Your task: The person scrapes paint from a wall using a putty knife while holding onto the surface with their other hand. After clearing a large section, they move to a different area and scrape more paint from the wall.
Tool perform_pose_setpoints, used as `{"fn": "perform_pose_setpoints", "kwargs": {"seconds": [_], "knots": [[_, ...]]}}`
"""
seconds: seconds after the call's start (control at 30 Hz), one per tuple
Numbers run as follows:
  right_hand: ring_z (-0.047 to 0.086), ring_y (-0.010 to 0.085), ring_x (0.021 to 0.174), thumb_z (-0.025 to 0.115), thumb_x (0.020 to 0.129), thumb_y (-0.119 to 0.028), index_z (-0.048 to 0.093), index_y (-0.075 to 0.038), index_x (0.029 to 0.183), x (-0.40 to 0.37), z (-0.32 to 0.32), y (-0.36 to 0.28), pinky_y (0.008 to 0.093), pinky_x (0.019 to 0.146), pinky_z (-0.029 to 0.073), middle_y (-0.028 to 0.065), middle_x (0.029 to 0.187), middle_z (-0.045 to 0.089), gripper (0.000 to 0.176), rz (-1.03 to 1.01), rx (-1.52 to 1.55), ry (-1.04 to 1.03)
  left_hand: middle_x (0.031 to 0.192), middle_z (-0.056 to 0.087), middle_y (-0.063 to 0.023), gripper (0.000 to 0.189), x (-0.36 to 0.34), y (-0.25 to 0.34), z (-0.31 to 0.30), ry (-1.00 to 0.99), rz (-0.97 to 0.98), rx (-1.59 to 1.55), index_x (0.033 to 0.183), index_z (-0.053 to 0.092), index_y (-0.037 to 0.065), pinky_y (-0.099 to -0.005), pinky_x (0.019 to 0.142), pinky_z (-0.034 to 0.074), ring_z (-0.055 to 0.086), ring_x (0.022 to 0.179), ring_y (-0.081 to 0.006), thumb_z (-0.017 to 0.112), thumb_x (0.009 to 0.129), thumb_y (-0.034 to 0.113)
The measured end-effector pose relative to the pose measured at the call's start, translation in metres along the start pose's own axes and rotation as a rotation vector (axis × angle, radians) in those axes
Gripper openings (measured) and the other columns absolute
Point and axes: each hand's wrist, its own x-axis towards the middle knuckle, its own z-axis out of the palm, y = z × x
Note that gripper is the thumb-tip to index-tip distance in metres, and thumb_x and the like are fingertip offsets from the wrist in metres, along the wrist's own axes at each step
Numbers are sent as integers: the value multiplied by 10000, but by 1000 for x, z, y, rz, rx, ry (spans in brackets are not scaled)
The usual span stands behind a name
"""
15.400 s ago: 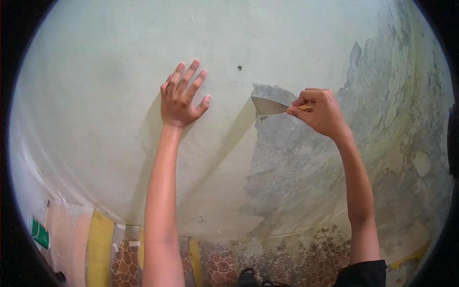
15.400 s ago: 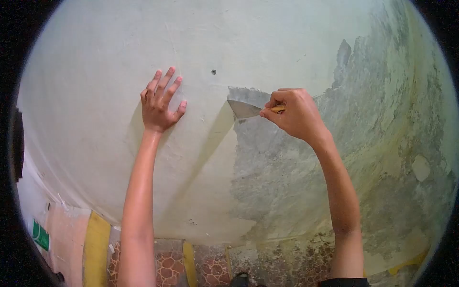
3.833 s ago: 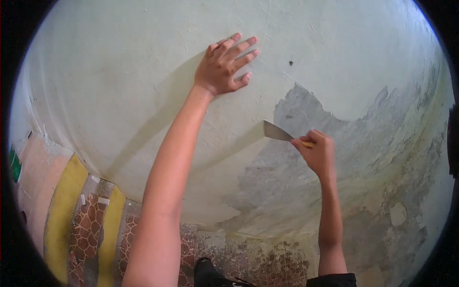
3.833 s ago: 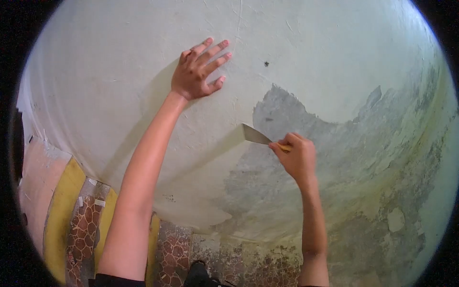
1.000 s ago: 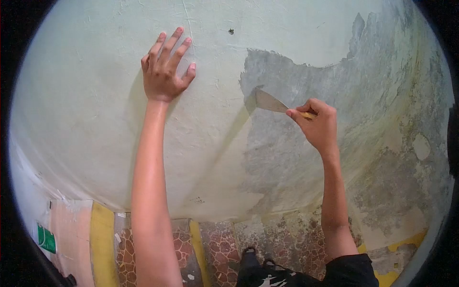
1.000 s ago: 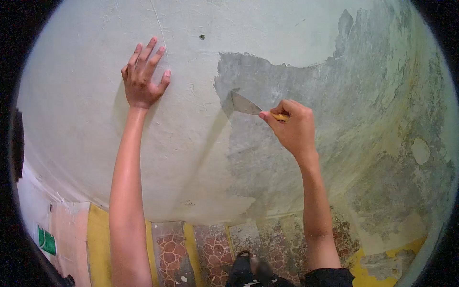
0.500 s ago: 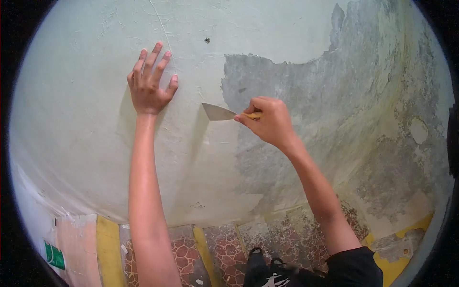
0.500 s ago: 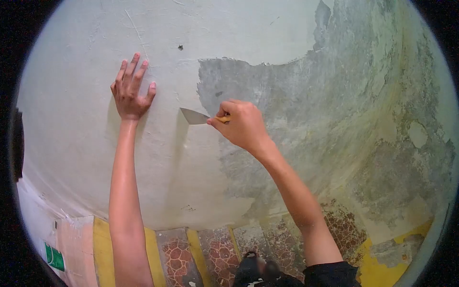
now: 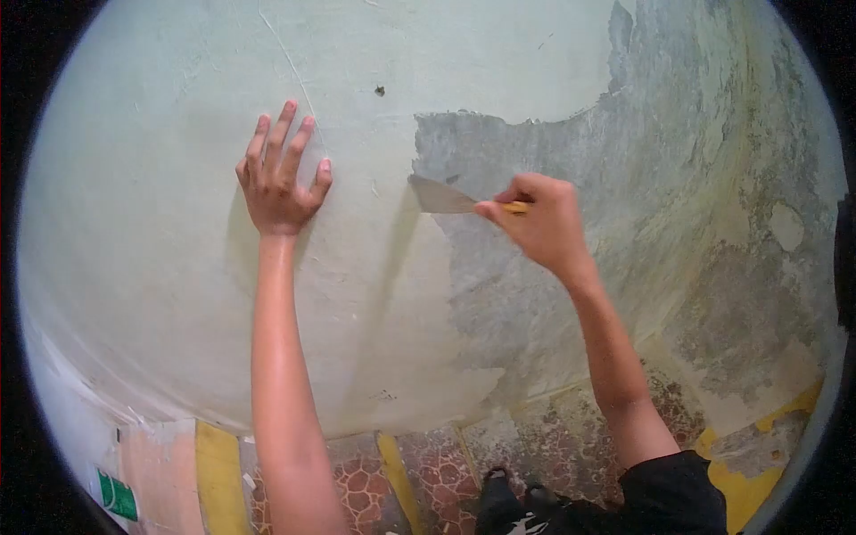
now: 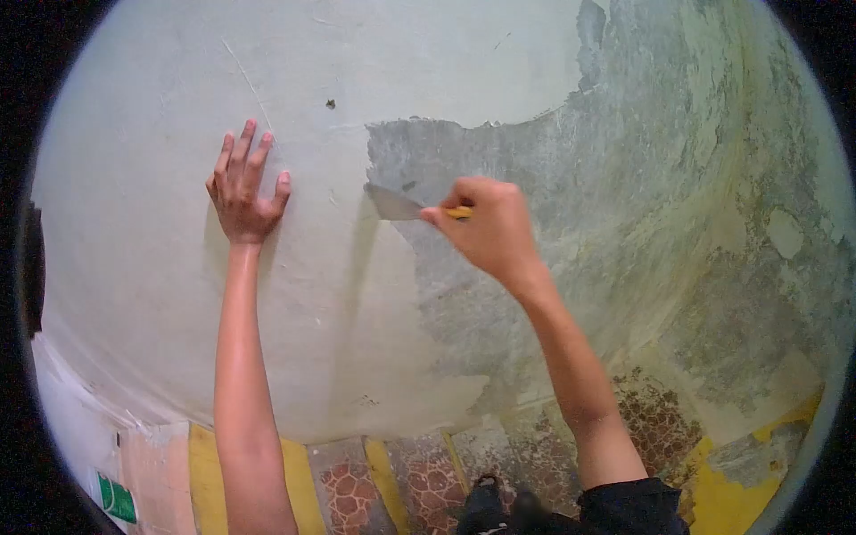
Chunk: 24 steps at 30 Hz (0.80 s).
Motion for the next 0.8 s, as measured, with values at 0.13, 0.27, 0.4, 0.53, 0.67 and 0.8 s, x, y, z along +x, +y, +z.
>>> {"fn": "perform_pose_setpoints", "kwargs": {"seconds": [0.13, 0.27, 0.4, 0.53, 0.67, 0.8], "knots": [[606, 236, 556, 849, 738, -218, 638, -4, 687, 3, 6, 14, 337, 542, 470, 119, 660, 656, 305, 89, 64, 50, 1490, 470, 102, 529, 3, -1, 1, 6, -11, -13, 1342, 566, 315, -330, 1042, 326, 410, 1368, -175, 593, 817, 372], [599, 201, 536, 849, 743, -229, 650, -12, 681, -3, 24, -12, 318, 536, 470, 110, 649, 658, 301, -59, 9, -12, 1489, 472, 92, 538, 1, 1, 0, -1, -5, -10, 1347, 563, 313, -339, 1044, 330, 417, 1365, -191, 595, 814, 383], [605, 226, 553, 838, 755, -251, 642, -11, 686, 0, 3, 7, 331, 534, 465, 124, 664, 659, 318, 37, 86, 54, 1489, 472, 94, 535, 1, 1, 0, 5, -10, 9, 1339, 568, 309, -338, 1037, 335, 432, 1353, -196, 591, 810, 385], [594, 215, 546, 835, 758, -234, 638, -7, 680, -2, 26, 1, 324, 520, 449, 124, 652, 649, 311, 20, 108, 95, 1488, 474, 93, 535, -3, 3, 0, -11, -14, 6, 1335, 569, 311, -334, 1028, 340, 429, 1355, -194, 588, 807, 393], [591, 208, 542, 838, 760, -234, 629, 4, 673, 2, 9, -1, 304, 526, 451, 120, 652, 659, 329, 31, 127, 83, 1484, 479, 90, 539, 1, 2, -1, -2, -6, 8, 1335, 568, 310, -333, 1020, 342, 427, 1354, -193, 591, 801, 384], [594, 226, 554, 834, 766, -245, 625, 15, 681, 2, -7, 19, 313, 537, 456, 132, 673, 664, 344, 172, 107, 109, 1480, 485, 85, 528, 2, 4, 0, 5, -34, -49, 1327, 576, 298, -340, 1017, 341, 430, 1349, -198, 597, 804, 370]]}}
